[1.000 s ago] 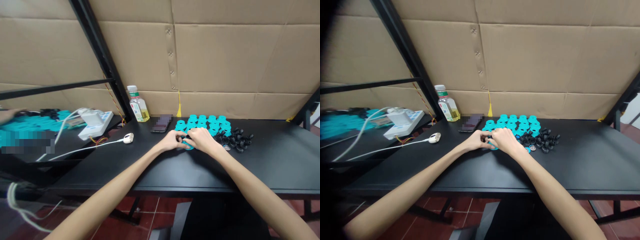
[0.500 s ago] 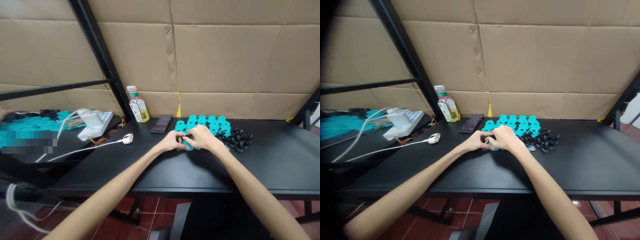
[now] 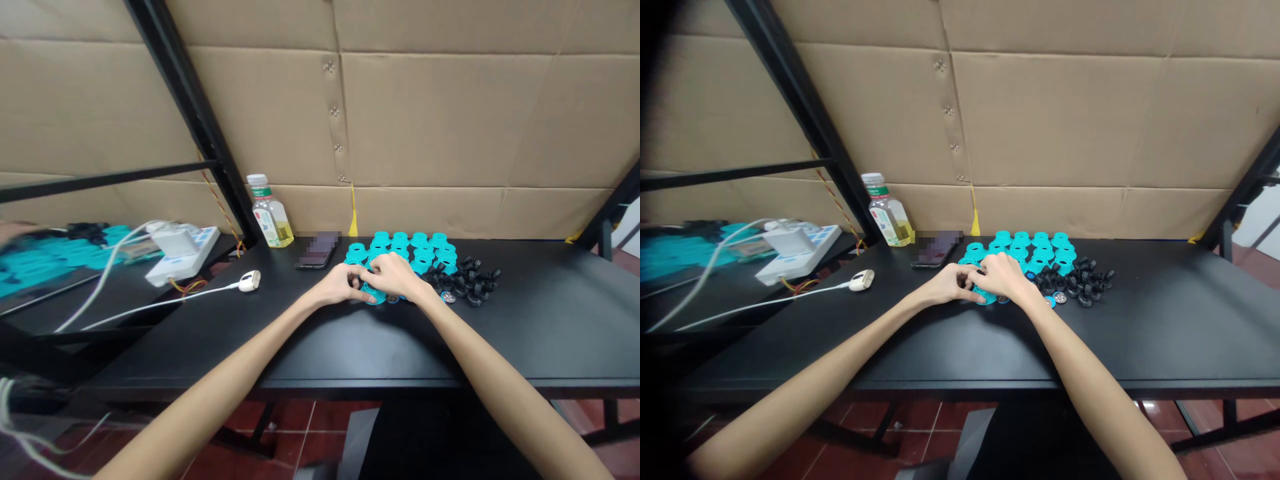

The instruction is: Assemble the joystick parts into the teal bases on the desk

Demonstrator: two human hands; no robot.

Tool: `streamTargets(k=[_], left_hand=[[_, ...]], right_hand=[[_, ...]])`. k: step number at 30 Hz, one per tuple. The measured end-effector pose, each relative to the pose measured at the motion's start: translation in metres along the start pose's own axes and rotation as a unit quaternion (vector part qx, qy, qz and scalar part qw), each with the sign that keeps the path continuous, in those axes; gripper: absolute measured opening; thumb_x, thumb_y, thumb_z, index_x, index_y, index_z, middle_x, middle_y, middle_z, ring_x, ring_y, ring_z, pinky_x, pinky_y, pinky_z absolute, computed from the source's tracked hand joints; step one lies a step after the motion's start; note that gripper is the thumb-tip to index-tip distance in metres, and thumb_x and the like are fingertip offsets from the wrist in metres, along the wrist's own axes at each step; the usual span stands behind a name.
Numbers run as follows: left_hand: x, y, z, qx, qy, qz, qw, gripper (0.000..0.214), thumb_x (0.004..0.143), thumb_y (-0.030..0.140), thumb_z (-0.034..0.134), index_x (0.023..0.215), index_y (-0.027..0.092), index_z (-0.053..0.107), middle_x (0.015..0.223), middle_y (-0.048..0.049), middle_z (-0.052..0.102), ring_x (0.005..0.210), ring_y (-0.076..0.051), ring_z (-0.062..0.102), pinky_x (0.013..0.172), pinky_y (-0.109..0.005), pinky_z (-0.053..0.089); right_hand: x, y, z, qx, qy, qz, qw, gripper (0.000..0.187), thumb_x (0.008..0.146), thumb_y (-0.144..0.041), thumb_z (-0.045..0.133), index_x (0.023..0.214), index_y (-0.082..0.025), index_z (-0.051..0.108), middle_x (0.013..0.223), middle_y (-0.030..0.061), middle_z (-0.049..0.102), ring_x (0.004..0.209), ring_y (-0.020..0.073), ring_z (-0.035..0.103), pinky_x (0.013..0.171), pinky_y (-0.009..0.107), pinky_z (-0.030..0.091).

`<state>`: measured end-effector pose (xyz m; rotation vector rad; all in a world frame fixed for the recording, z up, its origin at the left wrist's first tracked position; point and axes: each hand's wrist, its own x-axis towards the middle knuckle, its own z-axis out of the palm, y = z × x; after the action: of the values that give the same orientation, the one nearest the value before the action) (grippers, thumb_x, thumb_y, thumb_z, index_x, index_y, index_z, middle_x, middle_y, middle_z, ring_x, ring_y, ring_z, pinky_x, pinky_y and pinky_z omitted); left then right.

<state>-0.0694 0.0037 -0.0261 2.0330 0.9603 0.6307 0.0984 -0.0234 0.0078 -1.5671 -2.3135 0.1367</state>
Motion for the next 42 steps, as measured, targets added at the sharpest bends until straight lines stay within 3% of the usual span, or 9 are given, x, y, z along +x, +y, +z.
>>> streamTargets(k=[8,12,15,19,26,31,35,39,42], left_hand=[[0.001,-0.003,-0.001,0.009,-0.009,-0.007,1.0,0.049,0.053,0.043,0.083,0.087,0.012,0.065,0.049,0.0102,0.033,0.049,-0.007,0.029,0.048,-0.021,0.024],[0.001,-0.003,-0.001,0.025,-0.007,-0.006,1.0,0.046,0.055,0.046,0.082,0.079,0.012,0.065,0.049,0.0095,0.032,0.048,-0.007,0.028,0.047,-0.021,0.022],[0.001,-0.004,-0.001,0.028,-0.01,0.002,1.0,0.046,0.056,0.048,0.081,0.082,0.012,0.066,0.049,0.0092,0.032,0.048,-0.007,0.027,0.047,-0.021,0.021],[0.001,-0.004,-0.001,0.016,-0.009,0.002,1.0,0.055,0.056,0.046,0.081,0.097,0.012,0.069,0.052,0.009,0.033,0.05,-0.008,0.028,0.048,-0.021,0.023],[0.001,-0.001,0.0,0.025,-0.011,-0.015,1.0,0.064,0.054,0.047,0.082,0.104,0.01,0.069,0.051,0.009,0.035,0.05,-0.008,0.028,0.048,-0.021,0.024],[0.0,0.0,0.0,0.037,0.0,-0.014,0.999,0.062,0.055,0.049,0.082,0.102,0.011,0.069,0.05,0.0091,0.035,0.049,-0.007,0.028,0.048,-0.021,0.023],[0.001,0.001,0.001,0.033,0.001,-0.007,0.999,0.056,0.055,0.047,0.081,0.097,0.012,0.069,0.052,0.0086,0.035,0.049,-0.008,0.028,0.048,-0.021,0.023],[0.001,0.0,0.001,0.039,0.003,-0.009,0.999,0.052,0.055,0.047,0.082,0.091,0.012,0.069,0.051,0.0088,0.033,0.049,-0.008,0.027,0.047,-0.021,0.022],[0.001,0.0,0.0,0.048,-0.003,-0.015,0.999,0.053,0.057,0.047,0.081,0.095,0.012,0.069,0.05,0.0092,0.032,0.049,-0.008,0.027,0.048,-0.021,0.022]], right_hand=[[0.003,0.0,0.0,0.012,-0.028,0.056,0.998,0.058,0.089,-0.058,0.039,0.058,-0.016,0.062,0.059,0.0071,0.059,0.054,0.0144,0.048,0.049,0.026,0.024],[-0.003,0.0,-0.011,0.004,-0.008,0.064,0.998,0.067,0.085,-0.069,0.036,0.055,-0.016,0.062,0.058,0.008,0.059,0.059,0.0175,0.053,0.053,0.026,0.028],[-0.007,0.004,-0.019,0.042,0.021,0.02,0.999,0.052,0.089,-0.057,0.043,0.07,-0.016,0.069,0.064,0.0055,0.063,0.063,0.0158,0.054,0.056,0.025,0.03],[-0.007,0.01,-0.021,0.129,-0.008,-0.078,0.988,0.024,0.088,-0.031,0.053,0.098,-0.019,0.071,0.077,0.0018,0.067,0.067,0.0117,0.055,0.06,0.022,0.033],[-0.006,0.013,-0.021,0.146,-0.045,-0.05,0.987,0.028,0.088,-0.038,0.056,0.082,-0.013,0.067,0.061,0.0008,0.061,0.055,0.0101,0.051,0.055,0.021,0.031],[-0.007,0.017,-0.019,0.05,0.009,-0.009,0.999,0.037,0.083,-0.049,0.058,0.066,-0.016,0.06,0.061,0.0012,0.059,0.057,0.0111,0.047,0.052,0.023,0.025],[-0.009,0.011,-0.015,-0.003,-0.001,-0.014,1.0,0.05,0.088,-0.056,0.048,0.057,-0.017,0.058,0.055,0.0021,0.055,0.055,0.0122,0.045,0.051,0.024,0.022],[-0.013,0.003,-0.016,-0.045,-0.008,-0.02,0.999,0.064,0.092,-0.061,0.034,0.057,-0.016,0.064,0.055,0.0062,0.058,0.058,0.0154,0.052,0.053,0.025,0.025],[-0.017,0.003,-0.022,-0.05,0.01,-0.005,0.999,0.062,0.095,-0.056,0.031,0.066,-0.016,0.069,0.065,0.0084,0.064,0.065,0.0171,0.057,0.056,0.025,0.028]])
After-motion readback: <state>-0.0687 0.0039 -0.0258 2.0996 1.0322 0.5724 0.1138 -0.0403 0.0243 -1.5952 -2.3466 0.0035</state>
